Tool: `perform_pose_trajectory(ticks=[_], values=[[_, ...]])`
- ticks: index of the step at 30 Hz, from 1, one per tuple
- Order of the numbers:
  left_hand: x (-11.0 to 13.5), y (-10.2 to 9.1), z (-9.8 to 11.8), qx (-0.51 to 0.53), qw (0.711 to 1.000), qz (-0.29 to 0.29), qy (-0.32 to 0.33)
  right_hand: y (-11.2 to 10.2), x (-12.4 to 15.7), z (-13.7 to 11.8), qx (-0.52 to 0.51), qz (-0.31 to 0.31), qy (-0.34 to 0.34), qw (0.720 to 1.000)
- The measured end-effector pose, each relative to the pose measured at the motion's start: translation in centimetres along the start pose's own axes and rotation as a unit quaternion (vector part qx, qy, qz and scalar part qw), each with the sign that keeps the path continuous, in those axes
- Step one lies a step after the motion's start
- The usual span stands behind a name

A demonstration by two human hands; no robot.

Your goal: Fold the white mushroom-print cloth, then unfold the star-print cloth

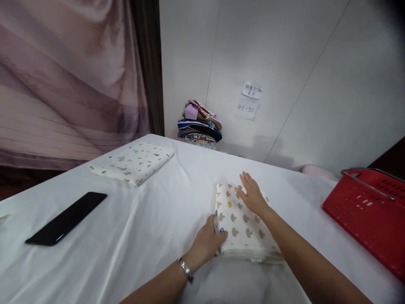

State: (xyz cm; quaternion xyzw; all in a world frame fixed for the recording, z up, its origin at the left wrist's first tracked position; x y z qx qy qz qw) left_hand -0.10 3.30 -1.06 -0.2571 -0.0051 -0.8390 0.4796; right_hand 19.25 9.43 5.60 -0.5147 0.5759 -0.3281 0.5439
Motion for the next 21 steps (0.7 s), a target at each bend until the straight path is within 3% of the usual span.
perform_pose_trajectory(ticks=[3,6,11,16,21], values=[[0.0,-0.4,0.4,-0.031,0.999,0.026,0.032,4.0,-1.2,1.5,0.041,-0.104,0.042,0.993],[0.0,-0.7,0.6,-0.053,0.995,0.048,0.069,6.2,-1.1,2.5,0.047,-0.143,0.049,0.987],[-0.1,-0.6,0.2,-0.06,0.996,0.038,0.051,5.2,-1.5,2.3,-0.008,-0.162,0.091,0.982],[0.0,-0.4,0.2,-0.048,0.996,0.031,0.068,3.7,-4.4,0.2,-0.013,-0.179,0.13,0.975],[0.1,-0.4,0.2,-0.03,0.997,0.029,0.068,5.4,-7.9,-3.2,0.004,-0.258,0.115,0.959]])
Point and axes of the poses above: each hand's wrist, its own x-axis away from the middle knuckle, its own y-axis out of the palm, z = x × y, the point moved 6 cm from there along -x, towards the middle knuckle, and after that the axes turned 4 degrees about -y, right-handed, at the moved point
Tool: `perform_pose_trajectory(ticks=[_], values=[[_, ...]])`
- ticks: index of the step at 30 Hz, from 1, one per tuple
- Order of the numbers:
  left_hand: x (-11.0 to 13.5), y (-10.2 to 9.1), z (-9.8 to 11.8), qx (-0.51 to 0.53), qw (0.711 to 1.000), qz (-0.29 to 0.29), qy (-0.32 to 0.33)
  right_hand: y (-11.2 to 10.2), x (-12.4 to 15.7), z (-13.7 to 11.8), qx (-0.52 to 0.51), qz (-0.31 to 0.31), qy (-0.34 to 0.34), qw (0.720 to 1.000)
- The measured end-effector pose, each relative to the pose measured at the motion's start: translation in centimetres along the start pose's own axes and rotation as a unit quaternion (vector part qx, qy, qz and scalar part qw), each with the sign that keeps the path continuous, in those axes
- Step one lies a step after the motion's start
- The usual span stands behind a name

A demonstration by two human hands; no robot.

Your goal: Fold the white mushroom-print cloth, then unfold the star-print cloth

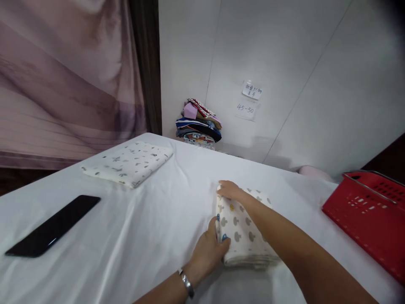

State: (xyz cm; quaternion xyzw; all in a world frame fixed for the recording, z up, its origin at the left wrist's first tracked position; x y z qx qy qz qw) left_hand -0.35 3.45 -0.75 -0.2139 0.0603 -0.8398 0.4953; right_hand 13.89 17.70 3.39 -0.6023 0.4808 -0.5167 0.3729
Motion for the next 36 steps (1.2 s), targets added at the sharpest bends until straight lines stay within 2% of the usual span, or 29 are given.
perform_pose_trajectory(ticks=[3,9,15,20,25,29,32,36], values=[[0.1,-0.1,0.1,-0.005,1.0,0.006,-0.003,0.5,-1.2,-1.8,0.04,-0.029,0.01,0.999],[0.0,-0.1,-0.1,-0.011,1.0,0.004,0.007,1.2,-1.7,-3.7,0.111,-0.032,0.032,0.993],[-0.4,0.1,-1.0,-0.016,1.0,0.013,-0.006,1.7,-2.3,-3.5,0.137,-0.026,0.015,0.99],[-1.2,-0.1,-1.3,0.024,1.0,-0.003,-0.016,1.0,-3.5,-3.3,0.135,-0.018,-0.009,0.991],[-1.7,-0.5,-1.8,0.017,0.999,0.003,-0.042,1.4,-3.7,-4.5,0.091,0.039,-0.025,0.995],[-1.7,-0.4,-1.7,-0.009,1.0,0.005,-0.029,1.9,-3.1,-4.7,0.034,0.093,-0.056,0.994],[-1.4,-0.4,-1.5,-0.029,0.999,0.0,-0.029,1.4,-2.2,-3.7,-0.011,0.117,-0.086,0.989],[-1.1,-0.5,-1.0,-0.04,0.999,0.0,-0.029,0.5,0.4,-1.5,-0.03,0.169,-0.099,0.98]])
Point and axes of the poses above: each hand's wrist, its own x-axis away from the middle knuckle, its own y-axis out of the palm, z = x × y, the point moved 6 cm from there along -x, towards the middle knuckle, and after that the axes turned 4 degrees about -y, right-handed, at the moved point
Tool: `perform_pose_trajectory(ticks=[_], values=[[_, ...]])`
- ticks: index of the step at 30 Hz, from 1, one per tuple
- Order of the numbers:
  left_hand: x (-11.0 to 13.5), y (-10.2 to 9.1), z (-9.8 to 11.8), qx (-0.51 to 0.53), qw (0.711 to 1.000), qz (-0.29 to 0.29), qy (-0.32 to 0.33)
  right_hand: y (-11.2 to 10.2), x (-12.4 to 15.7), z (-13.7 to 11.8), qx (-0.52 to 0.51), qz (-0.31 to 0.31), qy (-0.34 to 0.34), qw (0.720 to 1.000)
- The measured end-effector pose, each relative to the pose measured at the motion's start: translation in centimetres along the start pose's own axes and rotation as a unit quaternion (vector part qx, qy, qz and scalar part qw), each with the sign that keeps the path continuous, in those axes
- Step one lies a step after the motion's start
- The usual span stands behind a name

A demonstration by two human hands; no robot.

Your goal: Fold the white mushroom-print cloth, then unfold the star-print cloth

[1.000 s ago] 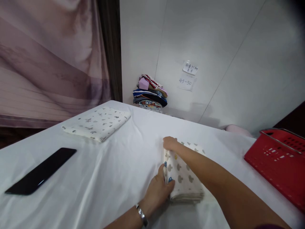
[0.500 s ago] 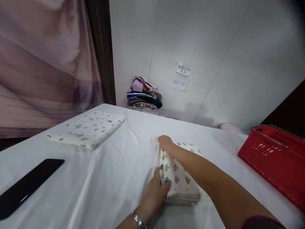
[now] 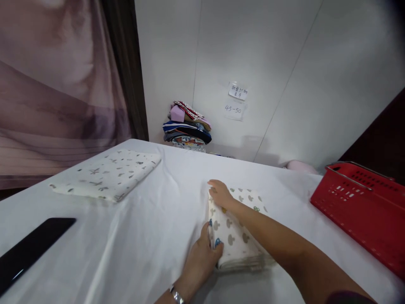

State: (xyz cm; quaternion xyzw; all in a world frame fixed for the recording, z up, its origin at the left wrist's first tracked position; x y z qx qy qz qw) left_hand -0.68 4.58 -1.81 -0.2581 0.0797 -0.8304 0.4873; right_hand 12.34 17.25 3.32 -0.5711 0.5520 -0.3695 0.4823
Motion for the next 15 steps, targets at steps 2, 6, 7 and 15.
perform_pose_trajectory(ticks=[2,6,7,15], values=[[0.1,-0.1,0.2,0.011,1.0,-0.003,0.007,-0.3,1.4,0.9,0.008,0.009,0.005,1.0],[0.0,-0.2,0.2,0.033,0.999,-0.005,0.009,0.2,2.3,2.3,0.027,-0.028,0.005,0.999],[0.0,-0.2,0.2,0.038,0.999,-0.004,0.009,0.3,2.0,2.5,0.029,-0.038,0.001,0.999],[0.3,-0.2,0.4,0.051,0.998,-0.021,0.0,0.1,-1.3,4.3,0.05,-0.089,0.003,0.995]])
Point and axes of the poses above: each hand's wrist, its own x-axis away from the middle knuckle, its own y-axis out of the palm, z = x × y, the point moved 6 cm from there along -x, towards the middle knuckle, and after that the axes turned 4 degrees about -y, right-handed, at the moved point
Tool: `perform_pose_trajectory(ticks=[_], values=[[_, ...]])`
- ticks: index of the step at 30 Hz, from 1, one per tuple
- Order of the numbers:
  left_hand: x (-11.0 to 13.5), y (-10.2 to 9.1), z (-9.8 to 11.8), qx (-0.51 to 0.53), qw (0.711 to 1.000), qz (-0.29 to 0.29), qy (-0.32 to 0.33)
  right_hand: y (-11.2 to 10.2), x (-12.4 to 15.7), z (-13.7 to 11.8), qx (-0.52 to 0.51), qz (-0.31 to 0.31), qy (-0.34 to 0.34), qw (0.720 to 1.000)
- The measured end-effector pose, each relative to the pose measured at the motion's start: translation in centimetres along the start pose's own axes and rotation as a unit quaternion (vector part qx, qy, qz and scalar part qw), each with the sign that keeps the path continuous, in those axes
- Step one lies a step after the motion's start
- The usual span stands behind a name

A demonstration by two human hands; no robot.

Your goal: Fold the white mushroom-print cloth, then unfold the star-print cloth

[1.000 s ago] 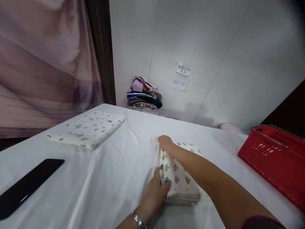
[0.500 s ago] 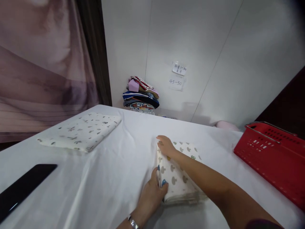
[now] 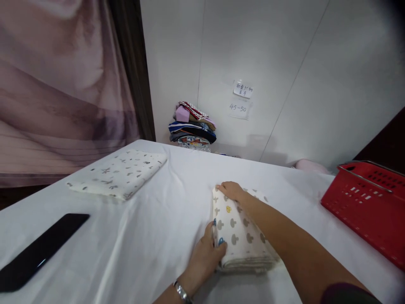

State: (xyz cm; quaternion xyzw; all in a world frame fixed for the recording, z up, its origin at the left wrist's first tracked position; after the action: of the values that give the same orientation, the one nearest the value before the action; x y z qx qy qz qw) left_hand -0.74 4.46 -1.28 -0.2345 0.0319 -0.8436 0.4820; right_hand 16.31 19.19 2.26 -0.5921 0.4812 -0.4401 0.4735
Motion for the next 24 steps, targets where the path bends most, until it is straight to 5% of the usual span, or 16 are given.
perform_pose_trajectory(ticks=[4,10,16,20,24], values=[[-0.1,-0.6,0.3,-0.014,1.0,0.014,0.014,-0.3,-0.5,0.4,0.026,0.019,0.014,0.999],[-1.2,-4.7,0.3,-0.08,0.992,0.102,-0.011,-1.5,-3.4,0.0,0.046,0.075,0.031,0.996],[-2.7,-6.0,-1.2,-0.083,0.993,0.079,-0.04,0.4,-5.1,-1.1,0.042,0.079,0.04,0.995],[-2.8,-6.0,-1.2,-0.08,0.993,0.084,-0.028,0.5,-4.0,-1.1,0.041,0.1,0.039,0.993],[-2.9,-6.0,-1.1,-0.07,0.994,0.079,-0.025,0.8,0.0,-1.0,0.04,0.117,0.017,0.992]])
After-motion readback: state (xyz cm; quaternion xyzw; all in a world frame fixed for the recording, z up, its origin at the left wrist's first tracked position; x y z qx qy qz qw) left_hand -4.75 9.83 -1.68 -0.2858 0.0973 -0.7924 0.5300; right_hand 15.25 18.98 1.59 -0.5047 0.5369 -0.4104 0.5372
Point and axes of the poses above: each hand's wrist, its own x-axis away from the middle knuckle, its own y-axis out of the palm, z = x × y, the point moved 6 cm from there along -x, towards the middle knuckle, and after that the axes turned 4 degrees about -y, right-handed, at the moved point
